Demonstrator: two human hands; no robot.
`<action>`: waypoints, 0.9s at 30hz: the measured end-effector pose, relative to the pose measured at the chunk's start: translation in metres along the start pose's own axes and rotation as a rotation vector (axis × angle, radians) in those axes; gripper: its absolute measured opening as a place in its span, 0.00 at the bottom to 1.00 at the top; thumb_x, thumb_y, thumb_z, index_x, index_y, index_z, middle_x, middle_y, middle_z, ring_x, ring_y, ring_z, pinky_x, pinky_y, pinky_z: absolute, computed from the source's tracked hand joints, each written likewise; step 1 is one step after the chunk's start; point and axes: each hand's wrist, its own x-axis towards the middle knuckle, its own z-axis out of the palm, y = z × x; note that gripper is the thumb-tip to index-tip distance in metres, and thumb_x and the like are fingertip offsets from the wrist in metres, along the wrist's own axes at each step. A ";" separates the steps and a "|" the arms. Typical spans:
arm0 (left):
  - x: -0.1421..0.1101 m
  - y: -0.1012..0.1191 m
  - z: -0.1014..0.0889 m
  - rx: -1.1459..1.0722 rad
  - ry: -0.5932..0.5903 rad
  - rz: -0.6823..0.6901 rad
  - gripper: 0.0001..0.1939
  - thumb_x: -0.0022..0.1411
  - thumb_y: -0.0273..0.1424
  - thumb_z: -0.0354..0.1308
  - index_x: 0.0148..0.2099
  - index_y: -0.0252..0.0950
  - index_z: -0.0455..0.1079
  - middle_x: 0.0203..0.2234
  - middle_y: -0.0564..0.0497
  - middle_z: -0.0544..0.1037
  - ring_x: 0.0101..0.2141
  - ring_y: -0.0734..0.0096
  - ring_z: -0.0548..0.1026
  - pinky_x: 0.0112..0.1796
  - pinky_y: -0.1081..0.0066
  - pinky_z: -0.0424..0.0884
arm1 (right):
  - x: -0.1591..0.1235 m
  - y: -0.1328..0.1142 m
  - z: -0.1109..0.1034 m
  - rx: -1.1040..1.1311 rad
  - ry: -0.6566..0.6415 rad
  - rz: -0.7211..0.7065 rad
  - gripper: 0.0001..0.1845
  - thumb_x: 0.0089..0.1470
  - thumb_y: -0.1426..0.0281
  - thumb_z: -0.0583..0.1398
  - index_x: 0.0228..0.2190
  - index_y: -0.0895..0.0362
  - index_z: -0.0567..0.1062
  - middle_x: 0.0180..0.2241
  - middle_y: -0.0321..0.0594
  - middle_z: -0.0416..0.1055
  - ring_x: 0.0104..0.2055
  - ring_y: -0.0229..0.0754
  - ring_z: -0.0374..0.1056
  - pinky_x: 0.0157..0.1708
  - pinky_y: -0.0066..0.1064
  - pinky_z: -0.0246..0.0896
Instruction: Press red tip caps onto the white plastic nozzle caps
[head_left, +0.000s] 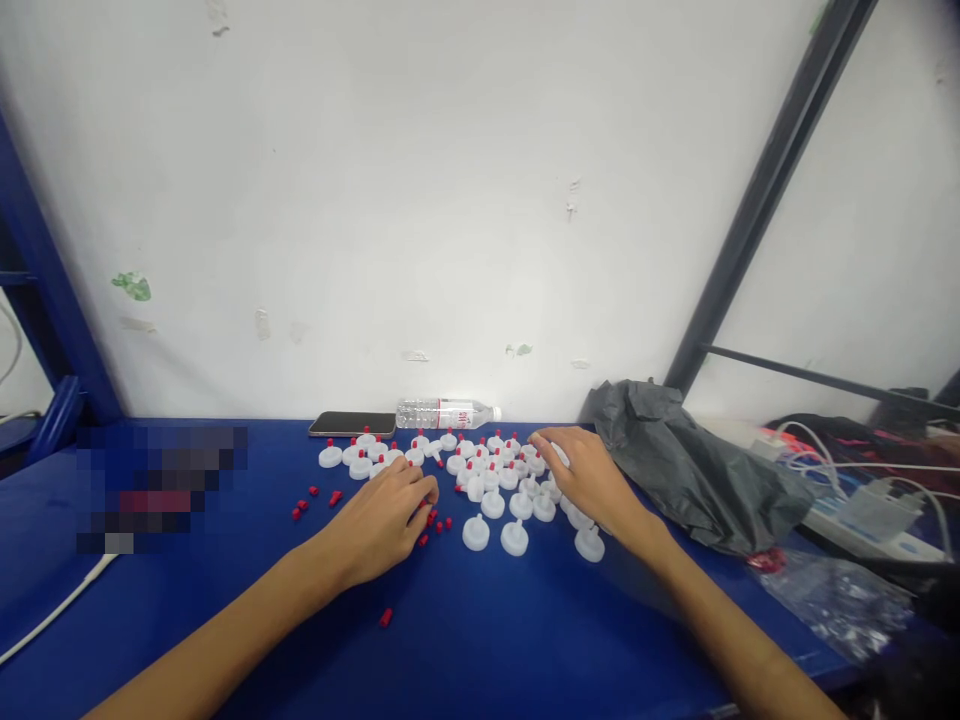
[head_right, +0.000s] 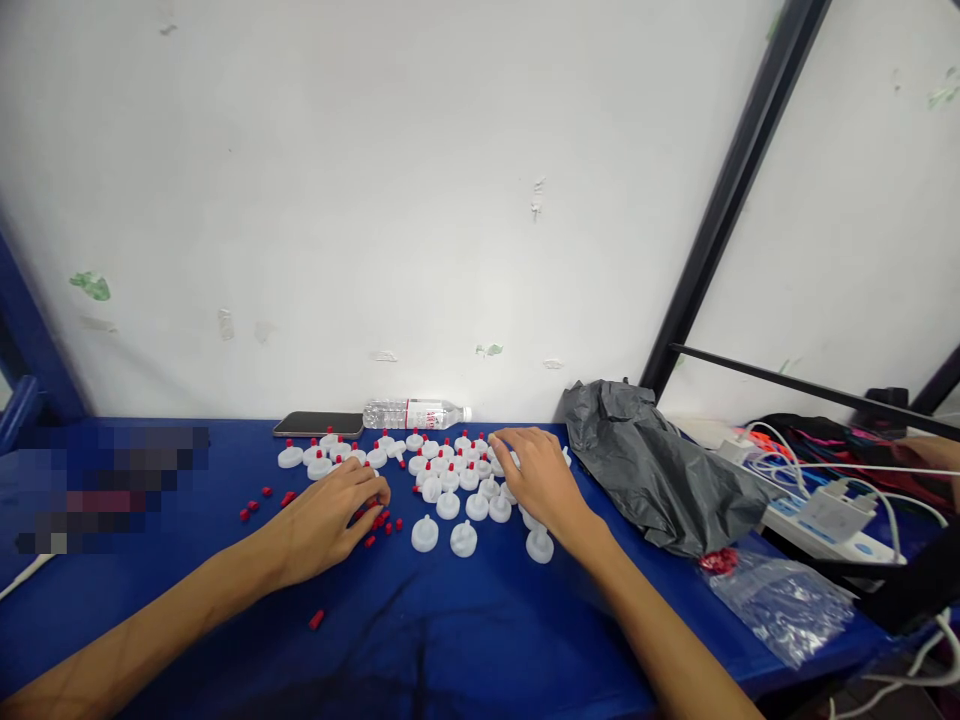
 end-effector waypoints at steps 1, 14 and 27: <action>0.000 0.000 0.000 0.001 -0.005 -0.002 0.10 0.67 0.25 0.47 0.38 0.38 0.70 0.35 0.48 0.75 0.40 0.58 0.68 0.39 0.62 0.65 | 0.000 0.002 0.000 -0.009 -0.021 0.006 0.21 0.70 0.61 0.46 0.40 0.55 0.77 0.41 0.43 0.80 0.46 0.49 0.73 0.48 0.41 0.61; 0.000 -0.004 0.004 0.035 -0.030 0.019 0.14 0.71 0.28 0.44 0.35 0.38 0.69 0.33 0.47 0.74 0.37 0.59 0.68 0.37 0.62 0.65 | -0.001 0.002 0.000 0.007 -0.107 0.013 0.21 0.70 0.59 0.47 0.39 0.54 0.76 0.43 0.42 0.79 0.50 0.49 0.72 0.56 0.43 0.56; 0.000 0.020 -0.004 0.040 0.193 0.191 0.10 0.70 0.34 0.53 0.52 0.41 0.66 0.40 0.49 0.76 0.43 0.58 0.71 0.44 0.60 0.69 | -0.019 -0.051 0.003 0.336 -0.067 -0.390 0.12 0.69 0.67 0.53 0.52 0.52 0.65 0.48 0.42 0.74 0.50 0.44 0.70 0.52 0.38 0.66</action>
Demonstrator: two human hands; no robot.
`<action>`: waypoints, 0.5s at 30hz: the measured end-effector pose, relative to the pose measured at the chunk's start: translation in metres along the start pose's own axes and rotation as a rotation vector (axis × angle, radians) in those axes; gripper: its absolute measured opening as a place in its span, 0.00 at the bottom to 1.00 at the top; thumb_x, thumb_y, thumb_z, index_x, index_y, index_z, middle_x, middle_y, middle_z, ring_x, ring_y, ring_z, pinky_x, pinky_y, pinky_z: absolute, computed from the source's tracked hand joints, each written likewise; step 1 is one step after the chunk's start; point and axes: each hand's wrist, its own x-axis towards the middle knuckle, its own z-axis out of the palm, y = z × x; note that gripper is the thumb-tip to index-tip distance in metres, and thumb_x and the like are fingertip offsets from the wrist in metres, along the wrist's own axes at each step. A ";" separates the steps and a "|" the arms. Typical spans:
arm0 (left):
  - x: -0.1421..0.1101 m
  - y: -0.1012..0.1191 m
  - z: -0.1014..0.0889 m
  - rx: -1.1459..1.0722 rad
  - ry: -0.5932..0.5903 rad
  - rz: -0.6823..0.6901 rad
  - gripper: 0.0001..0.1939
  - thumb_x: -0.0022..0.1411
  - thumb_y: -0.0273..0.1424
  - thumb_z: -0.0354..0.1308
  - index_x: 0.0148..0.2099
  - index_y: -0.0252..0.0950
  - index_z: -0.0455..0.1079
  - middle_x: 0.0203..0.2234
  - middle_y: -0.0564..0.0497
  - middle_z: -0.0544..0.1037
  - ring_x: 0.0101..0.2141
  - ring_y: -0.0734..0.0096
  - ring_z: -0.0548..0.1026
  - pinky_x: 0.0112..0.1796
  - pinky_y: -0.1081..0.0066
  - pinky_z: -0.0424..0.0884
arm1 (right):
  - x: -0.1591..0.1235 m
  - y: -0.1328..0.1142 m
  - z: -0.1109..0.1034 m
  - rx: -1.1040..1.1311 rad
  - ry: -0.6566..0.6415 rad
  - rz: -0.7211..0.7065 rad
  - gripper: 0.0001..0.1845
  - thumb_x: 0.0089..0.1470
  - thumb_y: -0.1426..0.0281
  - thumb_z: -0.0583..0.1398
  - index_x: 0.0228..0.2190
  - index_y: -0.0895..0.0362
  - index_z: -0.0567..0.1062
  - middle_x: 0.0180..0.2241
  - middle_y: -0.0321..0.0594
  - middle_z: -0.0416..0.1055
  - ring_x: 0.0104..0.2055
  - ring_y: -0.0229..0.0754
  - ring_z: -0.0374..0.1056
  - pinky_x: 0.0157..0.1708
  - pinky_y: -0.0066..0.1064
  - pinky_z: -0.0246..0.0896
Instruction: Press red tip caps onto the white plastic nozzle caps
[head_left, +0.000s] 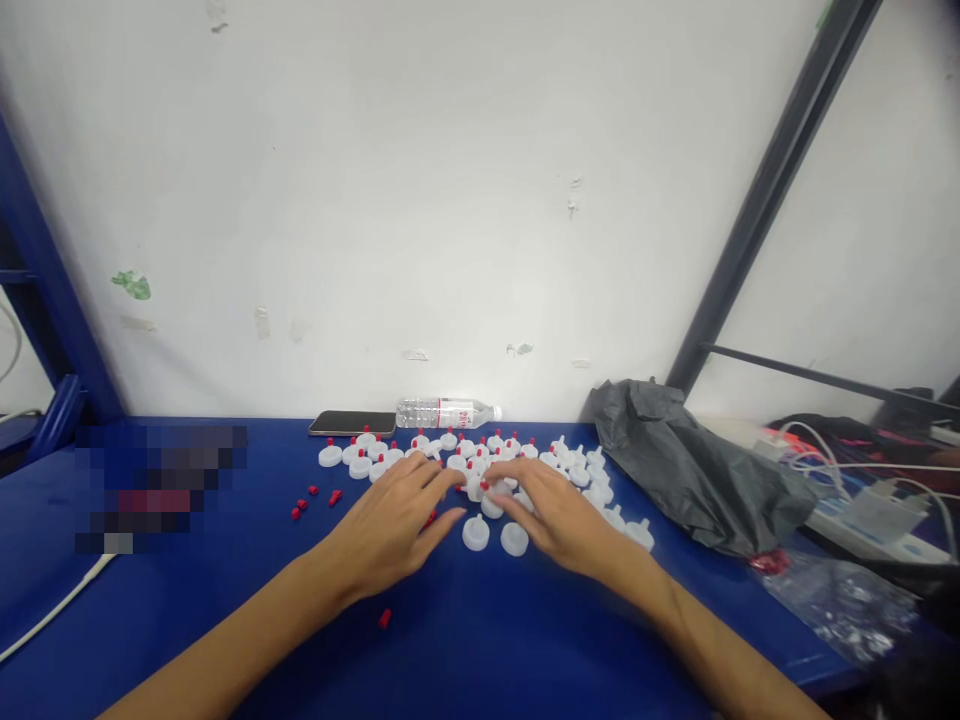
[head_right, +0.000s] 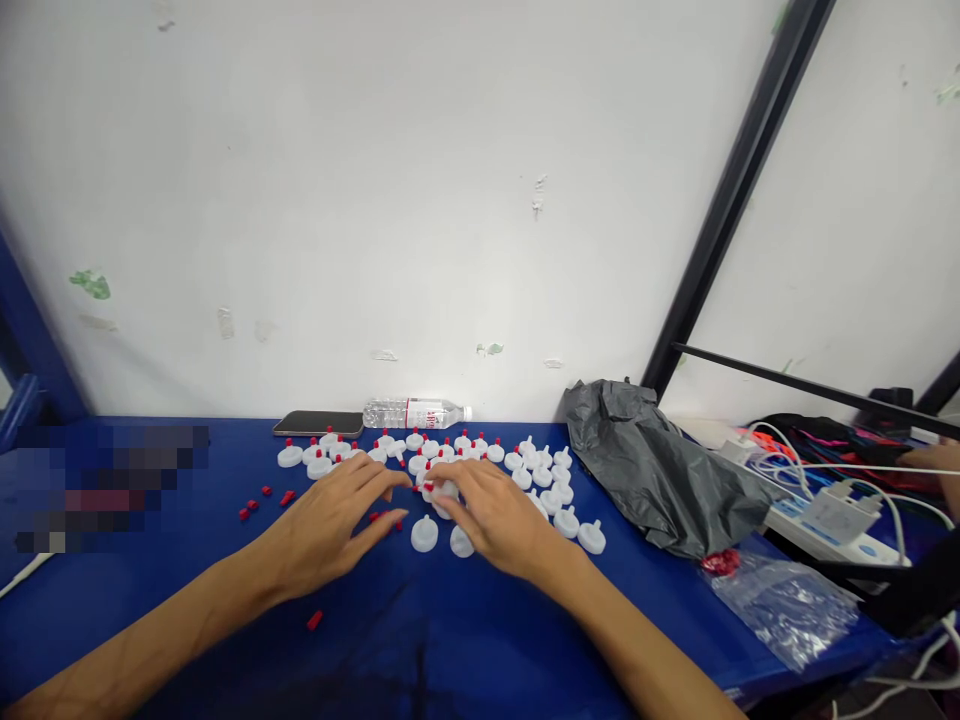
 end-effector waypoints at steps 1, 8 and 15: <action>0.001 0.003 0.001 0.028 0.001 0.034 0.11 0.70 0.35 0.54 0.52 0.41 0.67 0.40 0.49 0.76 0.42 0.57 0.71 0.43 0.60 0.69 | 0.000 -0.004 0.002 0.007 -0.009 -0.026 0.13 0.68 0.66 0.55 0.53 0.53 0.65 0.49 0.42 0.74 0.50 0.44 0.70 0.51 0.39 0.66; 0.003 0.007 0.009 0.321 0.055 0.194 0.08 0.73 0.30 0.50 0.43 0.37 0.69 0.31 0.51 0.75 0.35 0.59 0.70 0.38 0.61 0.65 | 0.000 -0.014 0.002 0.092 -0.038 -0.041 0.15 0.66 0.64 0.58 0.52 0.52 0.65 0.48 0.40 0.75 0.49 0.41 0.72 0.51 0.36 0.68; 0.003 0.011 0.003 0.258 0.015 0.148 0.11 0.73 0.36 0.49 0.42 0.36 0.68 0.32 0.49 0.74 0.35 0.60 0.68 0.37 0.61 0.65 | -0.002 -0.012 0.006 0.106 -0.056 -0.047 0.21 0.63 0.62 0.60 0.55 0.52 0.65 0.51 0.43 0.75 0.52 0.43 0.72 0.54 0.37 0.68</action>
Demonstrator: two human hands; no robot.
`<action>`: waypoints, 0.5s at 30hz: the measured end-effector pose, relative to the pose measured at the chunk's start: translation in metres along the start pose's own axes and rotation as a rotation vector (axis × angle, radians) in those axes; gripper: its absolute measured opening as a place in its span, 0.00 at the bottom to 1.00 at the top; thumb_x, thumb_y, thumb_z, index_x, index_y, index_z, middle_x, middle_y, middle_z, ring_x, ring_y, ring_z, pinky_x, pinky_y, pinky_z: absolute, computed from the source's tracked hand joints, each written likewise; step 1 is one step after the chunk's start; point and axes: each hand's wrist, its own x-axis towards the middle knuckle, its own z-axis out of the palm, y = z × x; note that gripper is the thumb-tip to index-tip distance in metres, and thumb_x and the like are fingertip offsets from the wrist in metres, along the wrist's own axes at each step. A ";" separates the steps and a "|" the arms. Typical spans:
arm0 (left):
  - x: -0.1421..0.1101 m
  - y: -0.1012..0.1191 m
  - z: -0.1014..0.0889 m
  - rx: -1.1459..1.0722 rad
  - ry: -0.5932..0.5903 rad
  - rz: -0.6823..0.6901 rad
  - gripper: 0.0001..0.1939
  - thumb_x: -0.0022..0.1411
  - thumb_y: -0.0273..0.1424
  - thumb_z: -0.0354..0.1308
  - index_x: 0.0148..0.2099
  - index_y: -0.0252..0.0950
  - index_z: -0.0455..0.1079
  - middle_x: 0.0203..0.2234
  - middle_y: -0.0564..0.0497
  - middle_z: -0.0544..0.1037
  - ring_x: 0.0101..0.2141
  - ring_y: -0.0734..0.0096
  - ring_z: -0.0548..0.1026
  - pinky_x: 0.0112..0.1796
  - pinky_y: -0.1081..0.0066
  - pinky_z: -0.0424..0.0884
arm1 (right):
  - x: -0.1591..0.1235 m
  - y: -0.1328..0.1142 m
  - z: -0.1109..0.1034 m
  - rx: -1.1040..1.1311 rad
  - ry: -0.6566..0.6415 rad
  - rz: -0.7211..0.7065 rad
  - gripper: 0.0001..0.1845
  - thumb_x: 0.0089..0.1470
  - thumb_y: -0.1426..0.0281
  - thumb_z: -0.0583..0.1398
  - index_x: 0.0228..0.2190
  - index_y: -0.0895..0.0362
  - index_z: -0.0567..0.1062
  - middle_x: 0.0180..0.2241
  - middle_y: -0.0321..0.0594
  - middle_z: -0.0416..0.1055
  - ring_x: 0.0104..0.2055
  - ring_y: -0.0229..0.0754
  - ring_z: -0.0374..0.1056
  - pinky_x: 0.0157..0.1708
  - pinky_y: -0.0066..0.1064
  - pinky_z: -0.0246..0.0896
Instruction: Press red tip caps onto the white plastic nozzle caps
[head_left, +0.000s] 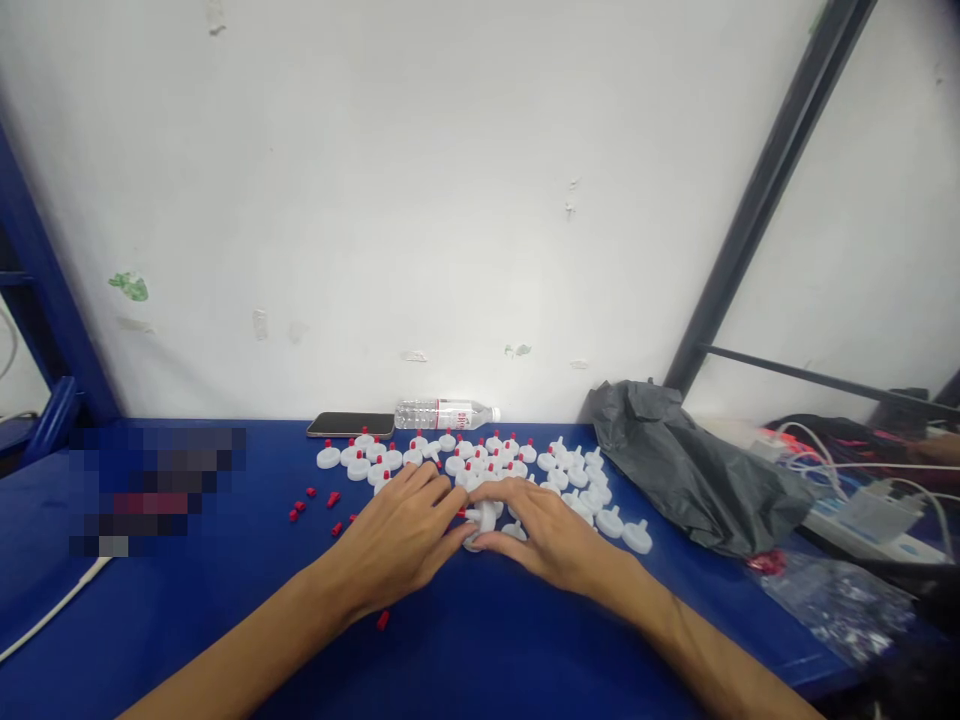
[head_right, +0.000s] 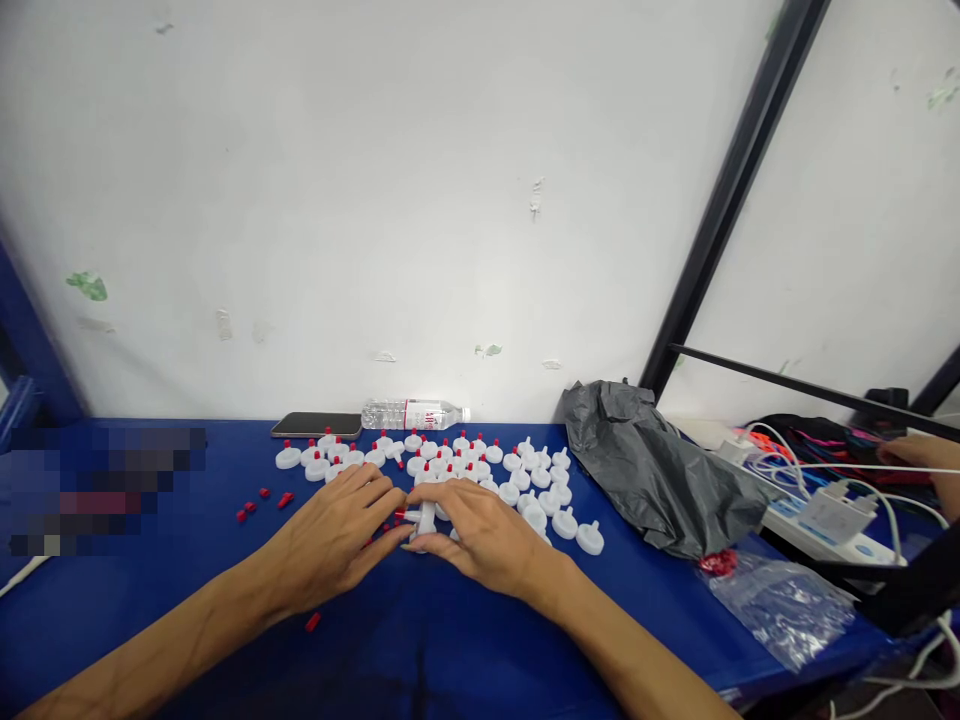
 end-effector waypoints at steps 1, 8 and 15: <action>0.000 0.001 0.000 -0.007 -0.014 0.004 0.11 0.73 0.36 0.48 0.42 0.37 0.68 0.31 0.50 0.74 0.35 0.59 0.68 0.37 0.61 0.65 | 0.000 0.000 0.001 0.010 0.005 -0.004 0.21 0.63 0.63 0.61 0.55 0.52 0.65 0.51 0.43 0.75 0.52 0.43 0.72 0.54 0.37 0.68; 0.003 0.010 -0.003 -0.378 -0.058 -0.186 0.19 0.75 0.32 0.39 0.31 0.39 0.63 0.26 0.53 0.70 0.31 0.65 0.66 0.34 0.64 0.62 | 0.002 0.010 -0.001 0.005 0.092 -0.031 0.18 0.62 0.64 0.63 0.52 0.52 0.70 0.47 0.41 0.78 0.48 0.42 0.75 0.51 0.35 0.71; -0.002 -0.020 -0.010 -0.439 0.030 -0.468 0.22 0.74 0.38 0.37 0.28 0.39 0.58 0.24 0.55 0.67 0.28 0.67 0.65 0.31 0.65 0.62 | -0.006 0.058 -0.035 -0.218 0.420 0.312 0.14 0.62 0.64 0.60 0.50 0.49 0.74 0.50 0.40 0.78 0.51 0.49 0.74 0.53 0.44 0.69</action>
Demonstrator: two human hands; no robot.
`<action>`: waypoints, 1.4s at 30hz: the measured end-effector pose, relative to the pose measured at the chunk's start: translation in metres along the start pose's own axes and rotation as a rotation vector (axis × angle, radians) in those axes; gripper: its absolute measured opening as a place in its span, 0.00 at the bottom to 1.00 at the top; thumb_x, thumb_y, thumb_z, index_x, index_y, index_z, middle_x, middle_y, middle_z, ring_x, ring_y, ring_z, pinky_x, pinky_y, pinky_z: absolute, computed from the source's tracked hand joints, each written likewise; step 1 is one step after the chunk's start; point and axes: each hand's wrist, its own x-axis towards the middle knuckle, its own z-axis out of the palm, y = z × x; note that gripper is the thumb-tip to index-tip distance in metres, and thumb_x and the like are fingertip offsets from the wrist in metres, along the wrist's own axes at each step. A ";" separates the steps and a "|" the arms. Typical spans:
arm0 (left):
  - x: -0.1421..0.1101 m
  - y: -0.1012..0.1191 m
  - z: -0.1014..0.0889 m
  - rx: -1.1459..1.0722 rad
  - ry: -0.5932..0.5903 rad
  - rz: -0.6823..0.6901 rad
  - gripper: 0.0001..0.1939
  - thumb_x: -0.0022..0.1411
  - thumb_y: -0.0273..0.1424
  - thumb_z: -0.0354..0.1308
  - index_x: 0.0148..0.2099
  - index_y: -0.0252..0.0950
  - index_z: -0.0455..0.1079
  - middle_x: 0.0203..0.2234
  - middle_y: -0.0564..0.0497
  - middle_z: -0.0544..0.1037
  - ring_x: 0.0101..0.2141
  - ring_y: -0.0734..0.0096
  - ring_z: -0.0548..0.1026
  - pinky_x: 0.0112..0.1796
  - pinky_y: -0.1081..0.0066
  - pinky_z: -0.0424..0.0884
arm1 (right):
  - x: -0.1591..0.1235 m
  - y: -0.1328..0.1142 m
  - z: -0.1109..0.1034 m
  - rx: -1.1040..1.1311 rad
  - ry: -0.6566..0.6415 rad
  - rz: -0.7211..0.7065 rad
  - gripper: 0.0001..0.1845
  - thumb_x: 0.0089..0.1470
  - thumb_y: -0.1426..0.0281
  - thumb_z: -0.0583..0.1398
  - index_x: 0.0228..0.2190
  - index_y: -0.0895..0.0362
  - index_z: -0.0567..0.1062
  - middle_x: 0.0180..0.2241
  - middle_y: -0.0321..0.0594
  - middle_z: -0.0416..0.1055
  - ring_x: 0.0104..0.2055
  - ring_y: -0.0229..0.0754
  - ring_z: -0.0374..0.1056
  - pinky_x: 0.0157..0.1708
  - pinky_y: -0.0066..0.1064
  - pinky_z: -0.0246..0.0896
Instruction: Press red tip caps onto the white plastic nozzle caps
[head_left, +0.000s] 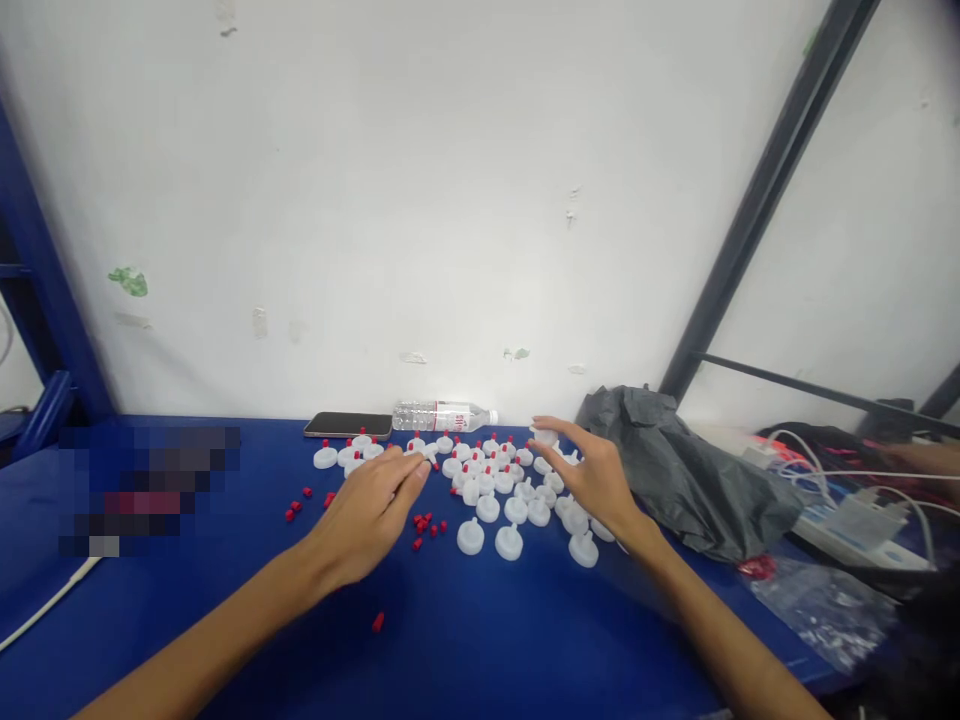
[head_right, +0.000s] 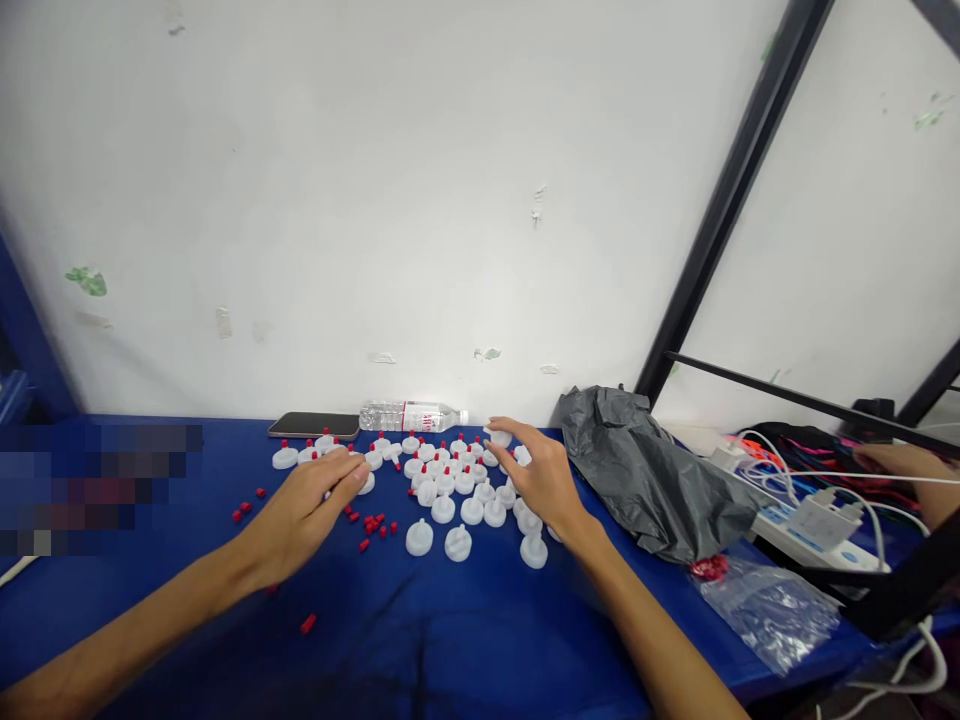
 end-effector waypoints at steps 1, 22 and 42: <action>0.001 -0.005 -0.001 0.065 -0.005 0.013 0.20 0.74 0.37 0.39 0.29 0.39 0.60 0.24 0.54 0.68 0.29 0.65 0.66 0.32 0.64 0.63 | 0.002 0.005 -0.001 -0.019 -0.007 0.037 0.13 0.62 0.63 0.60 0.48 0.49 0.75 0.50 0.40 0.77 0.51 0.49 0.74 0.53 0.44 0.68; -0.006 -0.026 0.019 0.164 -0.208 0.109 0.11 0.68 0.26 0.47 0.41 0.40 0.70 0.35 0.49 0.75 0.40 0.60 0.70 0.41 0.62 0.68 | 0.000 0.030 0.008 -0.295 -0.330 0.143 0.09 0.61 0.66 0.59 0.34 0.54 0.79 0.32 0.40 0.80 0.38 0.47 0.73 0.39 0.37 0.61; -0.003 -0.022 0.014 0.181 -0.127 0.092 0.15 0.71 0.27 0.41 0.43 0.38 0.70 0.34 0.48 0.77 0.39 0.59 0.71 0.41 0.60 0.68 | 0.000 0.009 0.001 -0.081 -0.374 -0.112 0.19 0.69 0.60 0.50 0.50 0.51 0.76 0.50 0.42 0.77 0.56 0.50 0.69 0.58 0.49 0.62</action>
